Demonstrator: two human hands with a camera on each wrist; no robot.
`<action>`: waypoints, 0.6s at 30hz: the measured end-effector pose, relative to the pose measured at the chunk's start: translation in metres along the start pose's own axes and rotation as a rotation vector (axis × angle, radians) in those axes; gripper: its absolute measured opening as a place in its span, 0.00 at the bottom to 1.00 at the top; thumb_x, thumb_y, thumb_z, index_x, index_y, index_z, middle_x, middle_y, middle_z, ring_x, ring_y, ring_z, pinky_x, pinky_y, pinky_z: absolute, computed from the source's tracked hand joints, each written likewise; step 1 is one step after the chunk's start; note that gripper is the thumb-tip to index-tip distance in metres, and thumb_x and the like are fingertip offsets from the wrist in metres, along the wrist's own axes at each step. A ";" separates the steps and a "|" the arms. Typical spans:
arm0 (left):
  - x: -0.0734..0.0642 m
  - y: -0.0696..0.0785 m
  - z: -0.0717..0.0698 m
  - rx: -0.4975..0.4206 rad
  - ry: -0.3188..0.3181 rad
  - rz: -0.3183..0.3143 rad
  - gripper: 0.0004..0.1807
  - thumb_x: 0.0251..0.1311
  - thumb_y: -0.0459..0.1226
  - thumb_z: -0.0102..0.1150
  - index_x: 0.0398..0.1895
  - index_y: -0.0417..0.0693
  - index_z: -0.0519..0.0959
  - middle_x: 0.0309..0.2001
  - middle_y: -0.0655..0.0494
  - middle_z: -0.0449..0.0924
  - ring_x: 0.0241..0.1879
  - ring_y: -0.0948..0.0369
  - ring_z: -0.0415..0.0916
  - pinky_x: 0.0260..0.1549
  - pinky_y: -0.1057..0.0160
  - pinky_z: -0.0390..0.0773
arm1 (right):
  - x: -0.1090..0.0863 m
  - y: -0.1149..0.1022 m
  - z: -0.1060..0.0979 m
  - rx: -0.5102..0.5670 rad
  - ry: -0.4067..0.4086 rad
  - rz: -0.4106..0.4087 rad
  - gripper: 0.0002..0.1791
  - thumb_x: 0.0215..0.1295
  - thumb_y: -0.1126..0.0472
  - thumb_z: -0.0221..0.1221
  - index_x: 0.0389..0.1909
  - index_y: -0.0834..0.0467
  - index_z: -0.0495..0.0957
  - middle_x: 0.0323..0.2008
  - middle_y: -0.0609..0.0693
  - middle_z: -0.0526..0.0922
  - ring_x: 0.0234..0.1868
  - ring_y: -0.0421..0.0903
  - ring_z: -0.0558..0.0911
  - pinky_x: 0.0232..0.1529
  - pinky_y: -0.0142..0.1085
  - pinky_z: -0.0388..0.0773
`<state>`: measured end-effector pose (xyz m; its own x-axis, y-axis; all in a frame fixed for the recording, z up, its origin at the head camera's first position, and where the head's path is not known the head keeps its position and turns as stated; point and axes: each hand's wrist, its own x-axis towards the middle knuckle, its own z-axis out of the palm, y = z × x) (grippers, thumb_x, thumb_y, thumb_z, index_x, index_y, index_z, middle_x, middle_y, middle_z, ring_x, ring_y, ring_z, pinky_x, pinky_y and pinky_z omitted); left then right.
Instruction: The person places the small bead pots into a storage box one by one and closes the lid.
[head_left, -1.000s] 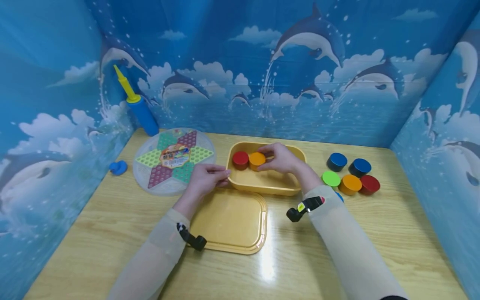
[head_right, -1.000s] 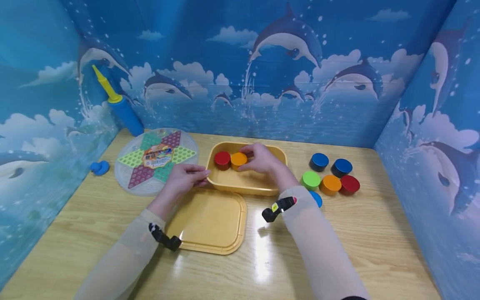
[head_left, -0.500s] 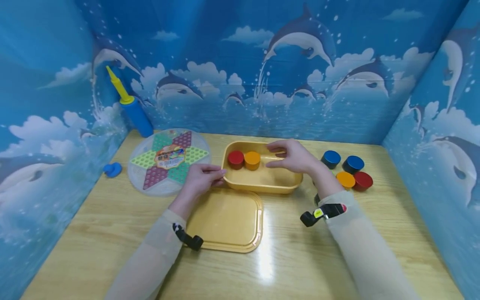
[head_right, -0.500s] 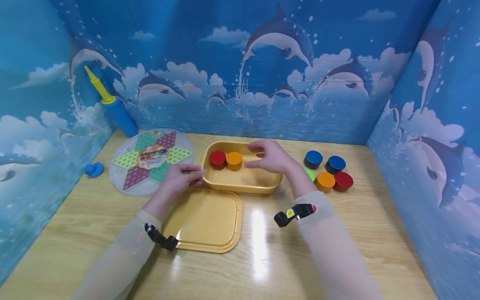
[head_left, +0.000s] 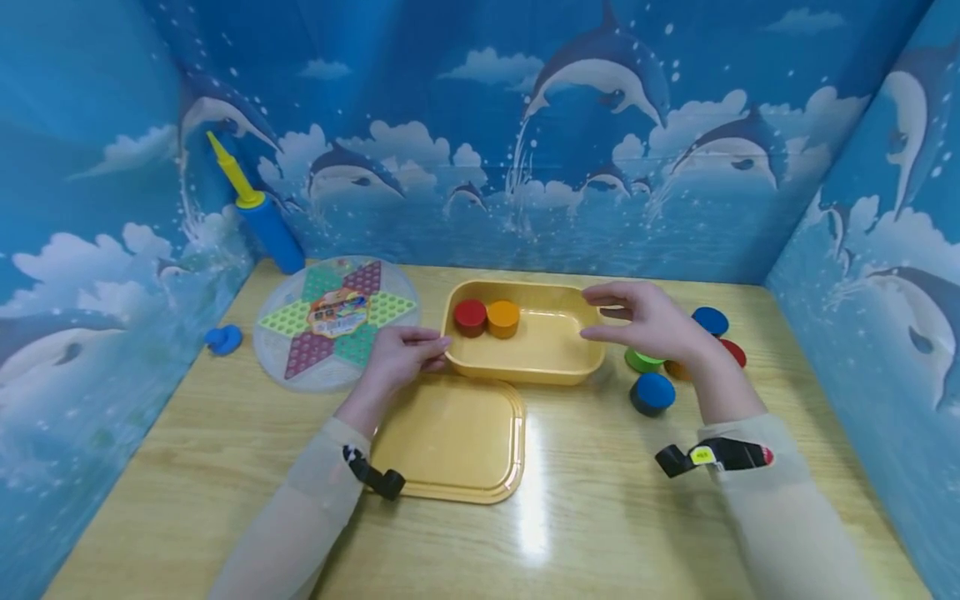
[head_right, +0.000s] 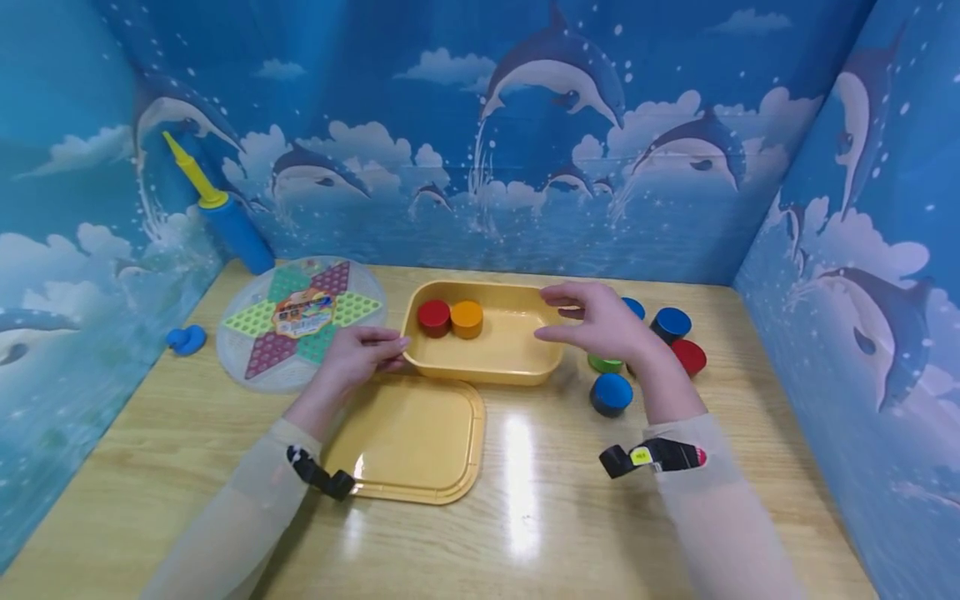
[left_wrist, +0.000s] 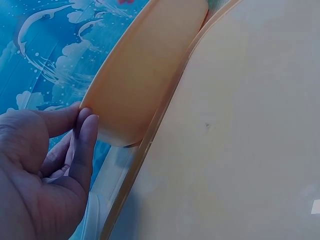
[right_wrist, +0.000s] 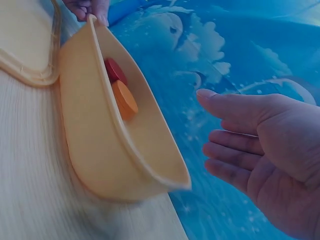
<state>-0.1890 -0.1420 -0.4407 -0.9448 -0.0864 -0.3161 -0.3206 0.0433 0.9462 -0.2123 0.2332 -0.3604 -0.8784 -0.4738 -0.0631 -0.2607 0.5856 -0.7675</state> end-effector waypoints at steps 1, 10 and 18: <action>0.000 0.000 0.000 -0.001 0.000 0.000 0.17 0.65 0.29 0.73 0.54 0.27 0.84 0.46 0.35 0.86 0.29 0.60 0.88 0.37 0.63 0.92 | -0.004 0.002 -0.002 -0.003 0.010 0.007 0.38 0.71 0.51 0.72 0.75 0.62 0.71 0.72 0.61 0.73 0.72 0.62 0.72 0.72 0.57 0.73; 0.001 0.000 0.001 0.005 0.001 -0.005 0.17 0.65 0.29 0.73 0.54 0.28 0.84 0.46 0.36 0.86 0.30 0.59 0.88 0.38 0.62 0.92 | -0.043 0.023 -0.018 -0.058 0.091 0.034 0.37 0.69 0.50 0.72 0.72 0.62 0.73 0.69 0.63 0.77 0.69 0.64 0.76 0.68 0.53 0.78; 0.003 -0.001 -0.001 0.003 0.001 -0.018 0.17 0.65 0.29 0.74 0.53 0.29 0.84 0.45 0.37 0.87 0.30 0.58 0.88 0.38 0.61 0.92 | -0.067 0.040 -0.019 -0.108 0.071 0.005 0.33 0.69 0.54 0.73 0.68 0.67 0.76 0.64 0.64 0.80 0.65 0.63 0.80 0.64 0.51 0.80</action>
<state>-0.1919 -0.1429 -0.4426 -0.9387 -0.0879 -0.3334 -0.3380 0.0442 0.9401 -0.1715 0.3007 -0.3747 -0.9050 -0.4249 -0.0183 -0.2944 0.6570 -0.6941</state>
